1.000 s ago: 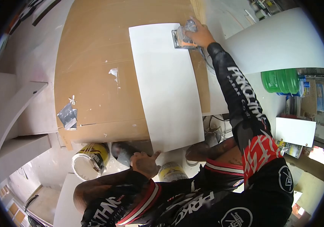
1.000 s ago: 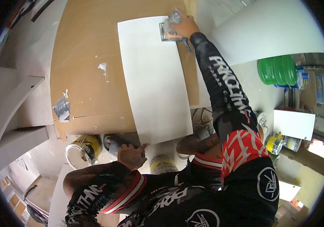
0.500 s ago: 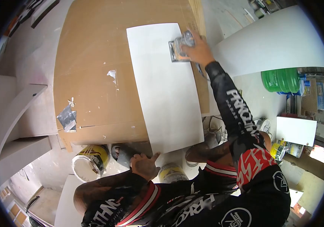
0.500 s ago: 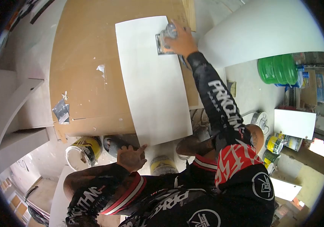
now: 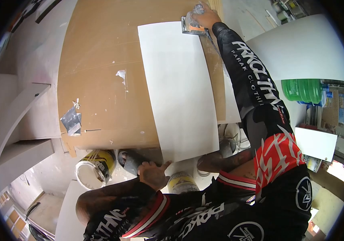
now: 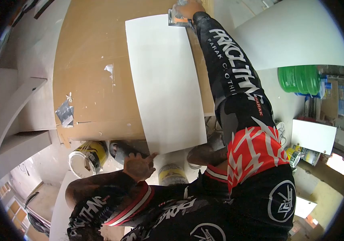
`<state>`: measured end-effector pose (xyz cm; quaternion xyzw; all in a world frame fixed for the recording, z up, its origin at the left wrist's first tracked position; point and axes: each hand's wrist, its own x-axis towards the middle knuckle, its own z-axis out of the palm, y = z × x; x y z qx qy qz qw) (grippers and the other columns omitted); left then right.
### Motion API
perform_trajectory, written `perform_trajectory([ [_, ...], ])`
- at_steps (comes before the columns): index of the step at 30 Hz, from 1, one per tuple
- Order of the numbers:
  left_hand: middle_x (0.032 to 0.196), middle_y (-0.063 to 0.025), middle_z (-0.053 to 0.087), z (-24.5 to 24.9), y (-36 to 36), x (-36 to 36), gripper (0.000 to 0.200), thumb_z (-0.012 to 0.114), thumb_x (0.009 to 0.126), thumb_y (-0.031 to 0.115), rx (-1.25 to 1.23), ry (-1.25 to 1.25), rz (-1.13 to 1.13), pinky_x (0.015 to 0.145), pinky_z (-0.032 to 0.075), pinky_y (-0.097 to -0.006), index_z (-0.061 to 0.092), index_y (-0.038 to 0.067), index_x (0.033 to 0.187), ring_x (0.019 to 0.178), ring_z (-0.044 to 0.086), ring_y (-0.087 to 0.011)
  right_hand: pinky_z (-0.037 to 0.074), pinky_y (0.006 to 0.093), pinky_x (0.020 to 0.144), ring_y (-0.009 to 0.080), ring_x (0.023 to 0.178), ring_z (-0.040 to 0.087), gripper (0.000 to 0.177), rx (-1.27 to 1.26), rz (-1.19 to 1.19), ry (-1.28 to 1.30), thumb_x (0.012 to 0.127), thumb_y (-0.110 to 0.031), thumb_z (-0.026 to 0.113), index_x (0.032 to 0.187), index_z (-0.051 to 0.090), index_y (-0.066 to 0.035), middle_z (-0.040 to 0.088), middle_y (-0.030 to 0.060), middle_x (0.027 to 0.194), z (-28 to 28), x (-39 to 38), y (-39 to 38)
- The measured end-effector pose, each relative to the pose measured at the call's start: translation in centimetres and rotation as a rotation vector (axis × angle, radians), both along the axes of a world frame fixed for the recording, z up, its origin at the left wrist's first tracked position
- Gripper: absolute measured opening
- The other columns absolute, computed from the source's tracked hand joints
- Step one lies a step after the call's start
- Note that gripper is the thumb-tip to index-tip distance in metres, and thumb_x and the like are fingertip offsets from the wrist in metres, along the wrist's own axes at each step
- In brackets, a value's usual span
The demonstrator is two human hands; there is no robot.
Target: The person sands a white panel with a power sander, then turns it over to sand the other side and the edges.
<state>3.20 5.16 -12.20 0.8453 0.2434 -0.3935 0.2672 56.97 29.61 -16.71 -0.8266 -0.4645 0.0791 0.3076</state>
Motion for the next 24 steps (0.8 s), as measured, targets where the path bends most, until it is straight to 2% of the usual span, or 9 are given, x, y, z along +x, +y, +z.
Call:
perform_trajectory([
  [2, 0.11, -0.0206, 0.067, 0.1, 0.1, 0.2, 0.069, 0.069, 0.085, 0.055, -0.002, 0.007, -0.006, 0.087, 0.049, -0.0518, 0.046, 0.04, 0.149, 0.103, 0.062, -0.0408, 0.043, 0.0406, 0.11, 0.0389, 0.128, 0.056, 0.082, -0.037, 0.004, -0.027, 0.081, -0.035, 0.074, 0.15, 0.042, -0.003, 0.056, 0.0268, 0.14, 0.3, -0.5, -0.7],
  [4, 0.108, -0.02, 0.068, 0.2, 0.0, 0.4, 0.068, 0.069, 0.085, 0.054, 0.021, -0.007, -0.032, 0.086, 0.049, -0.052, 0.048, 0.04, 0.148, 0.101, 0.063, -0.041, 0.044, 0.0434, 0.108, 0.0427, 0.127, 0.056, 0.09, -0.064, -0.024, -0.052, 0.078, -0.049, 0.076, 0.155, 0.039, -0.022, 0.058, 0.0266, 0.135, 1.0, -2.1, -3.4],
  [9, 0.106, -0.0189, 0.07, -0.7, -0.4, 0.1, 0.065, 0.069, 0.084, 0.055, 0.054, -0.05, -0.058, 0.085, 0.05, -0.0522, 0.052, 0.039, 0.145, 0.098, 0.065, -0.0406, 0.043, 0.043, 0.109, 0.0419, 0.125, 0.055, 0.089, -0.185, -0.066, -0.043, 0.079, -0.046, 0.075, 0.156, 0.035, -0.028, 0.054, 0.029, 0.133, 2.8, -6.7, -10.1],
  [14, 0.111, -0.0143, 0.07, -0.1, -0.4, 0.3, 0.067, 0.067, 0.084, 0.058, 0.026, -0.018, -0.049, 0.088, 0.046, -0.0524, 0.05, 0.039, 0.146, 0.106, 0.063, -0.0377, 0.045, 0.0454, 0.106, 0.0437, 0.125, 0.054, 0.087, -0.128, -0.009, -0.067, 0.079, -0.044, 0.075, 0.155, 0.037, -0.026, 0.051, 0.0297, 0.135, 2.1, -9.9, -16.3],
  [16, 0.101, -0.0184, 0.071, 0.2, -0.5, 0.3, 0.062, 0.066, 0.084, 0.049, 0.074, -0.085, -0.038, 0.086, 0.05, -0.0513, 0.055, 0.034, 0.144, 0.098, 0.065, -0.0398, 0.046, 0.0473, 0.105, 0.0456, 0.125, 0.053, 0.088, -0.105, 0.003, -0.087, 0.077, -0.044, 0.075, 0.154, 0.038, -0.023, 0.048, 0.0302, 0.138, 2.1, -11.6, -18.8],
  [18, 0.103, -0.0193, 0.072, 0.2, -0.5, 0.6, 0.061, 0.065, 0.085, 0.047, 0.071, -0.112, -0.036, 0.087, 0.051, -0.0519, 0.056, 0.031, 0.143, 0.1, 0.066, -0.0409, 0.047, 0.0478, 0.104, 0.0477, 0.12, 0.055, 0.086, -0.151, -0.02, 0.048, 0.078, -0.042, 0.074, 0.154, 0.038, -0.024, 0.05, 0.0306, 0.133, 2.8, -13.6, -21.6],
  [20, 0.108, -0.0207, 0.072, 0.4, -0.2, 1.1, 0.061, 0.065, 0.085, 0.048, 0.003, -0.068, -0.017, 0.09, 0.052, -0.0523, 0.057, 0.029, 0.142, 0.102, 0.068, -0.0421, 0.049, 0.0476, 0.1, 0.0462, 0.115, 0.057, 0.085, -0.127, -0.001, -0.031, 0.078, -0.039, 0.074, 0.154, 0.038, -0.025, 0.05, 0.0276, 0.128, 2.8, -15.1, -24.2],
  [22, 0.101, -0.0152, 0.073, -0.1, -0.1, 0.9, 0.053, 0.065, 0.088, 0.048, -0.006, -0.166, -0.027, 0.083, 0.055, -0.0492, 0.062, 0.021, 0.133, 0.097, 0.068, -0.0374, 0.051, 0.0471, 0.097, 0.0437, 0.11, 0.06, 0.084, -0.093, 0.007, 0.025, 0.079, -0.036, 0.074, 0.154, 0.039, -0.025, 0.05, 0.0254, 0.125, 3.0, -16.7, -26.8],
  [24, 0.101, -0.0167, 0.071, -1.5, 0.1, 1.3, 0.047, 0.066, 0.088, 0.044, 0.114, -0.331, 0.225, 0.082, 0.055, -0.0517, 0.063, 0.011, 0.121, 0.098, 0.067, -0.0386, 0.052, 0.0459, 0.094, 0.0416, 0.109, 0.061, 0.084, -0.097, 0.013, 0.026, 0.078, -0.035, 0.074, 0.153, 0.039, -0.024, 0.049, 0.0238, 0.125, 3.5, -18.1, -29.3],
])
